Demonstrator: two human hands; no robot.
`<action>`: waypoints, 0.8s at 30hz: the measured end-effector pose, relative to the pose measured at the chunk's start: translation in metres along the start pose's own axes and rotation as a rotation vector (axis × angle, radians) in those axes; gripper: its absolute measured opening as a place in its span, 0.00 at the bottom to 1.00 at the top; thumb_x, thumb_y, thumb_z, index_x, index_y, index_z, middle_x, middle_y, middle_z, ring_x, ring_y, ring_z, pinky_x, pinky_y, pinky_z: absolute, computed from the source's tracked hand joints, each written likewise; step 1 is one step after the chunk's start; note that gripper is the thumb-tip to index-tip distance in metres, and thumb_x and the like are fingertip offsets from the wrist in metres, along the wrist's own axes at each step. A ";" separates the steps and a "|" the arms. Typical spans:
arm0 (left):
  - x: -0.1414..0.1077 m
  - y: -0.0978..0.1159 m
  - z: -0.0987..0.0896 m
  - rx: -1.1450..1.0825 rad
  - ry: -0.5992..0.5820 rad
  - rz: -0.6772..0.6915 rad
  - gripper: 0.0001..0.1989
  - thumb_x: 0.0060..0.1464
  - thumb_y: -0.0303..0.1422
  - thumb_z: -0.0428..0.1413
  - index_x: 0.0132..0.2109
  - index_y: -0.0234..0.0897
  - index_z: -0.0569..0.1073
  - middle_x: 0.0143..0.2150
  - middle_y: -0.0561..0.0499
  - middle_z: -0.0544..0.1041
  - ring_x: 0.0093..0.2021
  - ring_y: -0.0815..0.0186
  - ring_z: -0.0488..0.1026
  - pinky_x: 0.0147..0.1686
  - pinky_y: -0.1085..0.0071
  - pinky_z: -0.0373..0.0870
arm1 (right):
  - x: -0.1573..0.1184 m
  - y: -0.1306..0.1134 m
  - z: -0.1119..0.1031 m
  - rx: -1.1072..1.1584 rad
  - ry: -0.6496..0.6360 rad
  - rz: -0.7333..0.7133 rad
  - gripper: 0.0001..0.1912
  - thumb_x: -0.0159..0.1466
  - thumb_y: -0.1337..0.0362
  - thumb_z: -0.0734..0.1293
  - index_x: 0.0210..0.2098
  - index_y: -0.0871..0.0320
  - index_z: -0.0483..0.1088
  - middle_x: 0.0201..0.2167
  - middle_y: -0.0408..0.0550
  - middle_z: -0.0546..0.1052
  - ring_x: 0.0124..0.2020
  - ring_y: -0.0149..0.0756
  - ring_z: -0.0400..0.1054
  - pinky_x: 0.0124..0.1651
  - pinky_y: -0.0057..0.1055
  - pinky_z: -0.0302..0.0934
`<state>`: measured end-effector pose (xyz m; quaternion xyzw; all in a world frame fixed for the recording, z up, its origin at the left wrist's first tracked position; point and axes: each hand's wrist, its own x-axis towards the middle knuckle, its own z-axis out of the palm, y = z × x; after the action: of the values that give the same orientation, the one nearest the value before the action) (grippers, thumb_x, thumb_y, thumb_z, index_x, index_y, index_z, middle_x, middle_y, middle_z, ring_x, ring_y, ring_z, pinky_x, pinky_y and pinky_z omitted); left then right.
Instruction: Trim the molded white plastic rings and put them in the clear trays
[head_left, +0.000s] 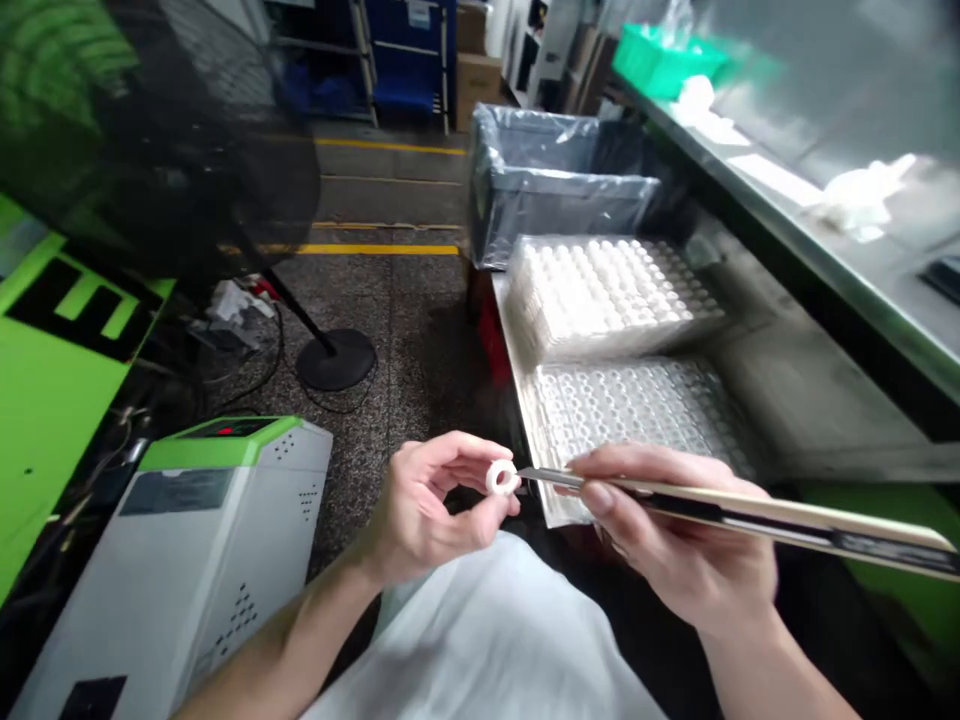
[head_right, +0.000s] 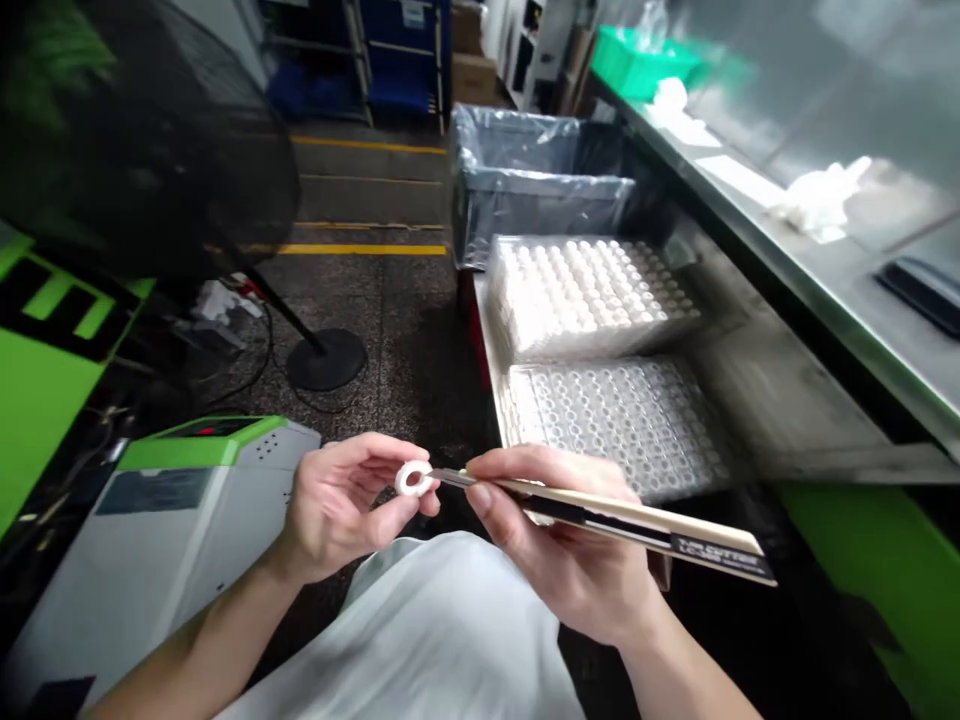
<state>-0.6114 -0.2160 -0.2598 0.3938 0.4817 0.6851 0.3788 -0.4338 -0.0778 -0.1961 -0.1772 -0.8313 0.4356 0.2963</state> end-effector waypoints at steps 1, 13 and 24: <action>0.007 0.000 0.008 0.030 -0.019 -0.009 0.16 0.55 0.17 0.62 0.48 0.37 0.79 0.38 0.51 0.84 0.34 0.65 0.83 0.37 0.78 0.82 | -0.004 0.004 -0.008 0.013 0.003 0.006 0.07 0.65 0.68 0.74 0.43 0.53 0.81 0.32 0.46 0.83 0.26 0.34 0.76 0.29 0.27 0.71; 0.064 -0.025 0.105 0.249 -0.353 0.005 0.16 0.51 0.18 0.65 0.46 0.34 0.79 0.36 0.51 0.84 0.31 0.66 0.82 0.36 0.78 0.83 | -0.051 0.045 -0.099 0.042 0.098 0.064 0.08 0.66 0.70 0.72 0.43 0.53 0.82 0.34 0.45 0.84 0.28 0.33 0.77 0.30 0.26 0.72; 0.086 -0.069 0.207 0.507 -0.642 0.375 0.14 0.47 0.20 0.64 0.43 0.32 0.78 0.31 0.54 0.81 0.27 0.72 0.78 0.29 0.82 0.74 | -0.147 0.065 -0.144 0.060 0.474 0.380 0.04 0.66 0.68 0.73 0.40 0.56 0.82 0.31 0.45 0.83 0.26 0.32 0.76 0.28 0.25 0.70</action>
<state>-0.4494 -0.0472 -0.2644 0.7473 0.4129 0.4453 0.2699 -0.2263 -0.0339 -0.2353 -0.4174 -0.6778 0.4539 0.4004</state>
